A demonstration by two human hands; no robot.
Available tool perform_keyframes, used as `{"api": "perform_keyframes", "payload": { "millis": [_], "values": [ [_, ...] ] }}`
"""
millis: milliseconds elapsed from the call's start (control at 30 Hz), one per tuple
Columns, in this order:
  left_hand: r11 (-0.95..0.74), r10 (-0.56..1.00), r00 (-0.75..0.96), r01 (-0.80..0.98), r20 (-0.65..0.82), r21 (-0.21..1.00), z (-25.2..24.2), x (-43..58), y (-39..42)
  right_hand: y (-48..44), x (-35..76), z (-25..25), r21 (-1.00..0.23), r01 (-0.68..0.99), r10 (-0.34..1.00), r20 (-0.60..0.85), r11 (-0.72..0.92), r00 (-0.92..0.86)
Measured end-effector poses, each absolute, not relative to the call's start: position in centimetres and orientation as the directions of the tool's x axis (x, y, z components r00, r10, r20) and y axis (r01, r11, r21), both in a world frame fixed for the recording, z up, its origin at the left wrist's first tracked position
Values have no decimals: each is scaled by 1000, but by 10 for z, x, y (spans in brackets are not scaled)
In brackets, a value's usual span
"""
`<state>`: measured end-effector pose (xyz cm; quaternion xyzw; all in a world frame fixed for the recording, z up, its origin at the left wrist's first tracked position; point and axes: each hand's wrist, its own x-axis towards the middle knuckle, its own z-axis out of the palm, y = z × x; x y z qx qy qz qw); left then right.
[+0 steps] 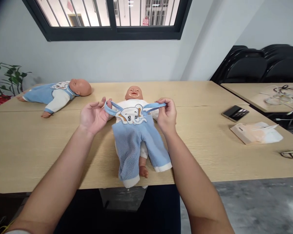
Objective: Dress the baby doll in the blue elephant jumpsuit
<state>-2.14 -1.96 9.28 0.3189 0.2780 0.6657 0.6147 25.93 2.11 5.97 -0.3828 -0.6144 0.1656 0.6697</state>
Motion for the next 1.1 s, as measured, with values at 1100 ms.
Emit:
{"api": "perform_keyframes", "payload": {
  "millis": [1100],
  "values": [
    [-287,942,268,339,201,896,54,-32,-14,30,253,30,-784,542,935,355,303,-7]
  ]
}}
